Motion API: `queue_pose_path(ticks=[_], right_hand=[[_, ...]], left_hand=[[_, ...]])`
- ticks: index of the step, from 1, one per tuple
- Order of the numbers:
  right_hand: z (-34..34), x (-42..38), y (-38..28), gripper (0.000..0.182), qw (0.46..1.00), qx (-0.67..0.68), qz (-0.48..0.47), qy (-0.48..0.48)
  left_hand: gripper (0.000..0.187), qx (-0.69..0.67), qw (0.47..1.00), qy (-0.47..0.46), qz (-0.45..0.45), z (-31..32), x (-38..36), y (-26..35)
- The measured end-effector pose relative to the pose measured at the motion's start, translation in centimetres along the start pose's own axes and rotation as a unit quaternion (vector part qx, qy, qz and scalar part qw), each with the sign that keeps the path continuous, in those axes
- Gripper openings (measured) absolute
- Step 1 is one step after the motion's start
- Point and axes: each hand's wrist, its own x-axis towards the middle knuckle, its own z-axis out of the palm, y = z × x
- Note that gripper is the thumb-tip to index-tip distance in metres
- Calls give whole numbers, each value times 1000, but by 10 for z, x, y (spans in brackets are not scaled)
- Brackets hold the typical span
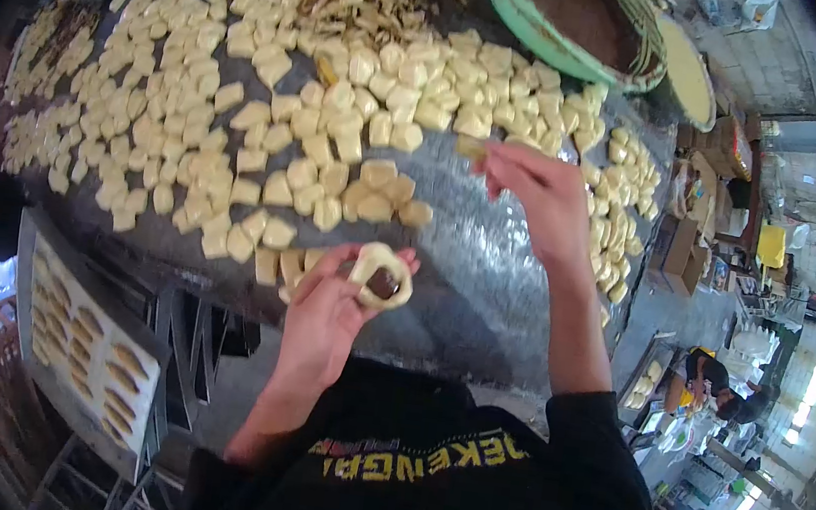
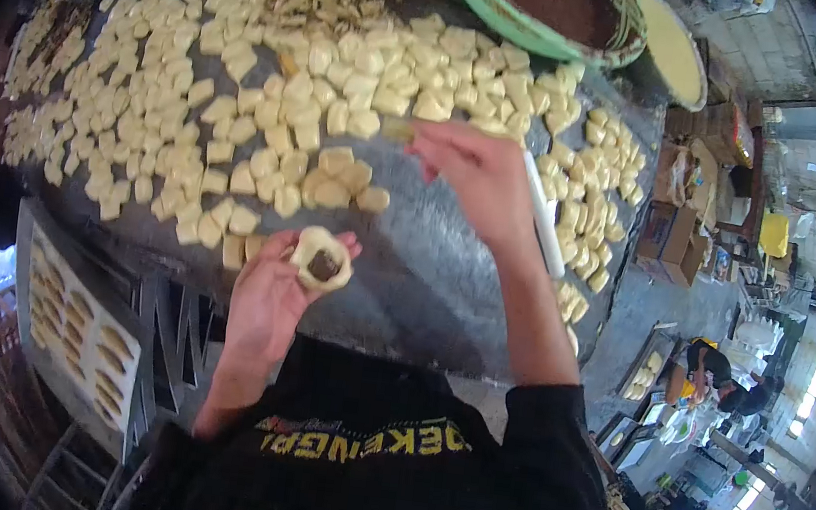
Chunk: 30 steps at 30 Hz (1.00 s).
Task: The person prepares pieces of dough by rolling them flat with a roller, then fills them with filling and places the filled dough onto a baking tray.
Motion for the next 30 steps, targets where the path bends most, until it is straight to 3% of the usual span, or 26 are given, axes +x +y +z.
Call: queue_pose_path(ticks=[2,4,5,8,15,17,19,21,24,25,27,30], right_hand=[[1,-52,-4,21,999,-20,-30,-24],[6,-97,1,17,983,-92,-159,-18],[4,-115,5,17,983,-88,-158,-15],[-9,-157,25,27,920,-204,-333,-33],[-55,-247,43,42,858,-291,-422,-25],[-60,-260,52,45,833,-311,-456,-12],[-62,-266,64,45,764,-360,-535,-19],[-68,-276,52,39,780,-344,-521,-38],[-48,-273,39,21,964,-113,-238,43],[-43,-268,39,21,964,-114,-236,48],[-34,-257,39,21,997,10,-71,20],[-10,-234,58,21,991,-53,-109,63]], left_hand=[[45,2,1000,-15,9,13,-7,-14],[42,0,999,-41,1,23,-20,-33],[42,4,999,-39,-1,28,-29,-45],[37,-18,999,-48,-10,41,-51,-78],[29,75,995,-66,23,74,-96,-140],[28,93,993,-69,-20,84,-104,-148],[26,128,989,-79,-11,88,-107,-157],[25,162,983,-90,0,85,-106,-161],[25,177,978,-101,-50,72,-101,-153],[22,158,978,-128,-42,77,-103,-147],[21,137,978,-154,-41,73,-97,-136],[21,213,963,-163,27,54,-76,-120]])
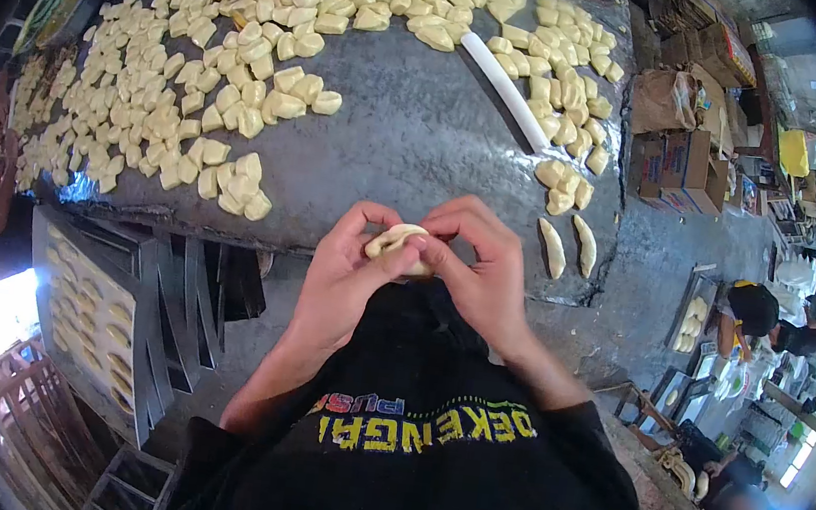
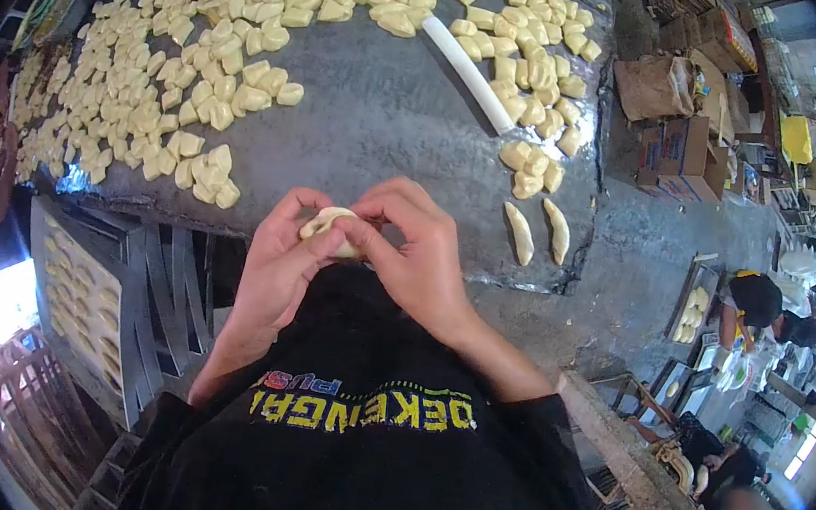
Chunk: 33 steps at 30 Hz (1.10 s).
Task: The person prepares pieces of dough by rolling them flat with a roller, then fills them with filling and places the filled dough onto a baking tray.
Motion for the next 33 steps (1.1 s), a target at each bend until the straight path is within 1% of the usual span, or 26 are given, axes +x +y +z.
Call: queue_pose_path(ticks=[1,2,4,5,6,7,8,9,11,12,14,16,18,20,21,23,24,26,27,29,30,32,33], right_hand=[[10,7,0,20,999,-32,-25,34],[19,15,-5,20,999,-35,-22,34],[37,30,-22,17,991,106,52,56],[43,36,-22,17,991,104,59,58],[47,40,-20,17,995,51,46,76],[50,43,-17,17,995,-3,33,92],[51,47,-9,19,996,-24,19,83],[52,51,-9,19,996,-27,24,83],[55,56,-10,20,988,21,137,63],[57,58,-13,20,988,21,142,63],[60,61,-16,18,977,117,167,66],[58,55,-14,18,978,104,171,59],[55,46,-8,18,980,90,170,53],[48,34,-3,20,972,112,199,59],[43,27,-2,20,972,115,195,58],[29,12,0,21,940,223,255,44],[23,3,1,21,940,226,250,43],[11,-15,2,21,929,266,256,38],[6,-24,7,21,929,270,252,39],[-3,-37,20,21,945,220,237,51],[-7,-41,23,21,945,223,234,52],[-10,-47,26,20,935,275,215,55],[-10,-49,30,20,935,277,214,57]], left_hand=[[21,-22,1000,8,-4,-8,5,5],[20,-43,999,16,-7,-16,11,11],[23,-33,999,23,-5,-31,22,22],[25,-20,999,30,-1,-38,27,26],[25,-23,999,28,-7,-43,31,33],[25,12,999,38,-20,-47,35,40],[27,46,997,47,-31,-50,39,45],[27,43,997,45,-35,-59,44,43],[28,123,992,34,-13,-77,50,31],[28,121,992,34,-17,-80,50,32],[25,88,993,52,-66,-84,49,32],[25,98,993,52,-45,-86,46,28],[25,110,992,52,-18,-82,40,26],[25,29,997,12,-70,-72,32,25],[25,32,997,14,-67,-68,26,23],[31,89,992,8,-95,-61,17,17],[31,93,991,9,-91,-54,14,13],[32,163,983,11,-82,-41,7,4],[32,169,982,11,-80,-36,4,-2],[32,83,991,18,-101,-29,0,-16],[32,87,991,18,-99,-26,-1,-22],[31,35,997,10,-72,-22,-2,-30],[31,38,997,8,-72,-20,-2,-31]])
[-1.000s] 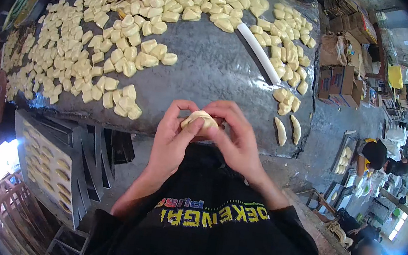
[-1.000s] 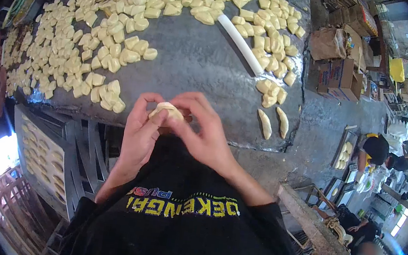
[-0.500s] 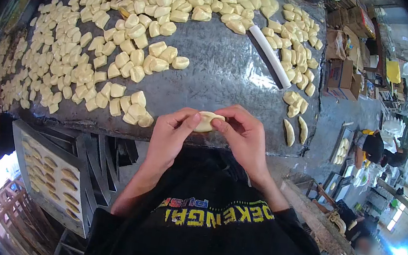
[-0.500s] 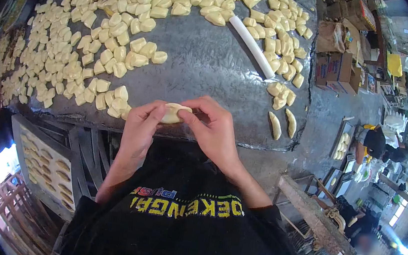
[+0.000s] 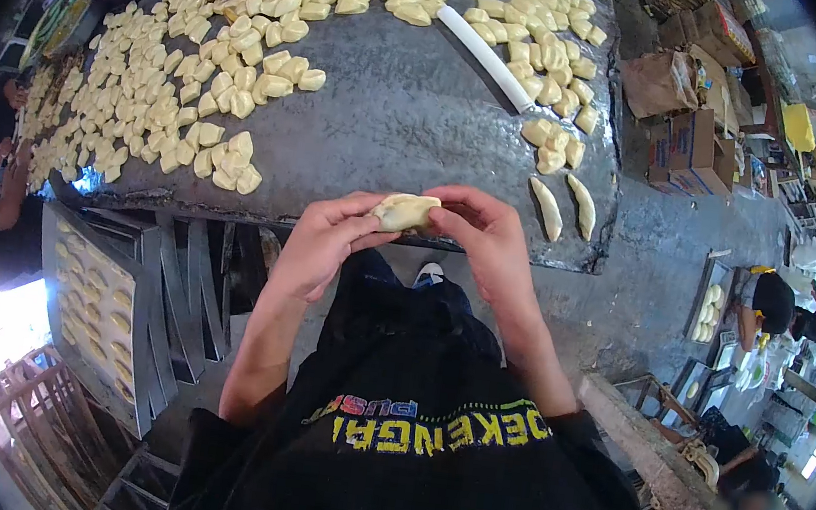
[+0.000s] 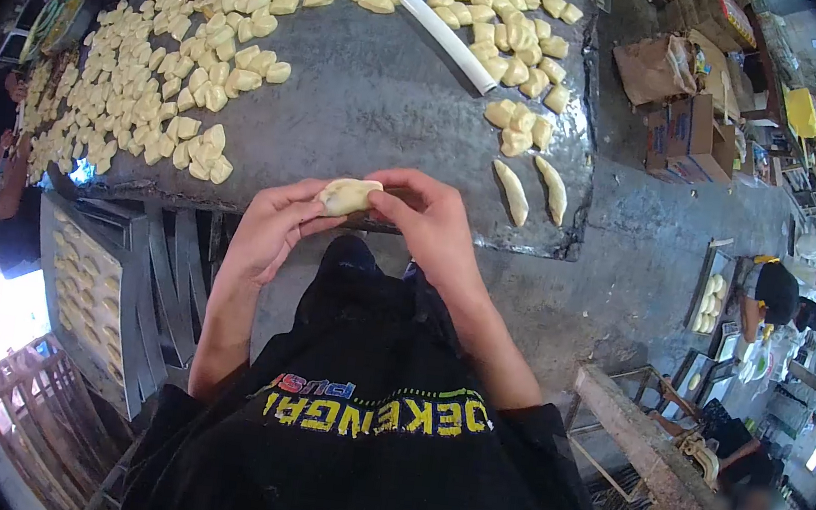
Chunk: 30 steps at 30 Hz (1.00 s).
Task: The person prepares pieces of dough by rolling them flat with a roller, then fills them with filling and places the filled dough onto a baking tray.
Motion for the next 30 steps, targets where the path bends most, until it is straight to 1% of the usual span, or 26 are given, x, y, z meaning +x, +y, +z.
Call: queue_pose_path(ticks=[2,3,5,6,8,9,10,11,12,13,14,15,16,17,18,19,20,21,23,24,25,26,27,28,30], right_hand=[[-6,3,8,21,999,-38,-17,29],[-8,7,11,21,999,-39,-20,32],[-11,18,18,16,992,-75,-47,88],[-10,26,23,16,992,-77,-47,91],[-6,42,33,9,984,-68,-64,153],[-3,49,34,9,983,-70,-63,155],[-1,57,35,7,972,-155,-70,165],[1,63,38,5,953,-240,-75,172],[0,71,44,5,952,-243,-69,173],[-1,79,51,7,890,-378,-190,170],[-3,84,57,9,795,-501,-302,159],[-2,82,53,17,790,-512,-301,153],[-2,78,49,17,789,-517,-296,152],[0,73,43,23,792,-516,-285,160],[1,69,39,29,796,-513,-274,168],[1,66,39,29,796,-514,-271,168],[1,63,40,35,766,-566,-277,128],[1,59,41,40,732,-614,-282,87],[0,54,43,44,737,-609,-277,93],[-2,54,44,47,743,-602,-277,96],[-6,55,45,47,742,-603,-277,97],[-10,55,45,49,721,-632,-275,64],[-12,56,42,52,699,-660,-273,33],[-14,62,36,52,696,-662,-276,37],[-17,86,18,54,659,-677,-295,142]], left_hand=[[28,94,995,26,18,2,3,2],[28,95,995,22,20,-2,7,1],[22,200,973,83,72,-14,20,-3],[22,199,974,81,71,-16,26,-4],[16,280,941,131,139,-20,40,-7],[16,278,942,129,138,-24,48,-6],[15,384,890,145,197,-27,58,-6],[14,483,823,160,251,-32,66,-7],[14,480,827,159,247,-40,75,-10],[15,543,760,151,323,-47,85,-12],[16,598,683,141,394,-54,92,-15],[16,595,688,138,391,-58,94,-16],[18,613,678,137,382,-61,93,-18],[20,631,666,136,373,-63,92,-19],[20,629,670,135,371,-63,89,-20],[28,646,664,126,355,-63,85,-19],[35,663,657,115,341,-63,80,-18],[35,662,659,113,339,-62,76,-19],[50,690,654,88,299,-59,70,-21],[50,688,654,88,300,-58,69,-22],[54,692,657,82,289,-58,69,-24],[57,694,659,75,279,-58,67,-26],[57,694,659,73,282,-58,66,-29],[57,701,649,78,285,-59,67,-31],[57,708,637,82,294,-56,70,-31]])
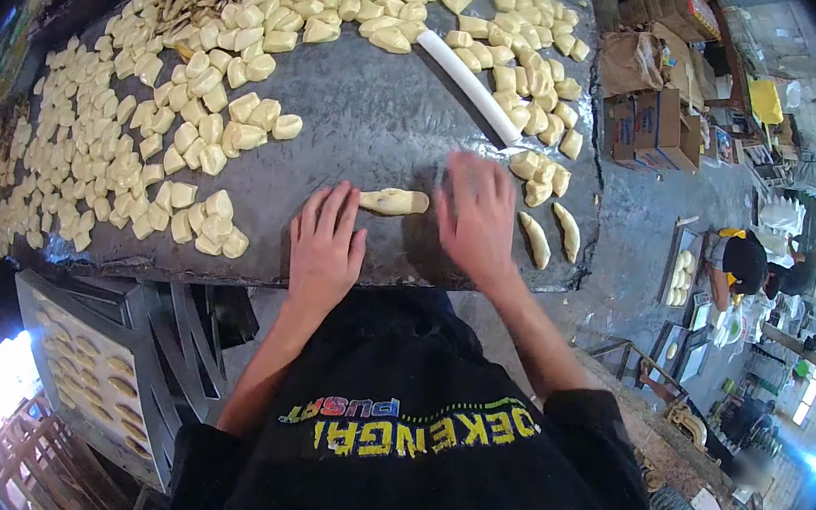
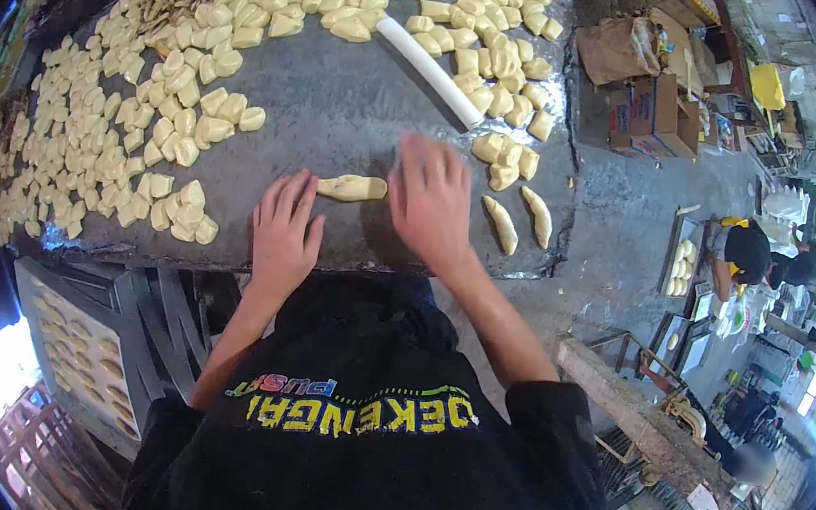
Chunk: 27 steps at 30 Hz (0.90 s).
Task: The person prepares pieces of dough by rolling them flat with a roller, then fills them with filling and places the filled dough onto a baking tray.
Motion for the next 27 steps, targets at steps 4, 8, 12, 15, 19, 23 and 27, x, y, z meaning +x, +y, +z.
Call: queue_pose_path(ticks=[4,8,12,15,19,23,27], right_hand=[[31,72,34,37,978,-181,91,41],[39,85,48,31,984,-163,78,-4],[-10,48,24,32,1000,2,3,-13],[-34,16,-4,36,990,103,-76,-67],[-17,0,-16,42,981,107,-118,-114],[0,-4,-19,40,986,97,-92,-103],[11,0,-26,46,995,26,-44,-80]], left_hand=[[58,35,999,2,-16,3,-2,4],[59,6,998,41,-56,1,-2,8],[59,-57,989,130,-52,-21,-9,6],[56,1,984,175,23,-47,-6,6],[55,71,991,37,104,-38,11,-13],[53,16,990,-59,130,-21,24,-33],[58,-28,993,-74,91,-17,38,-23]])
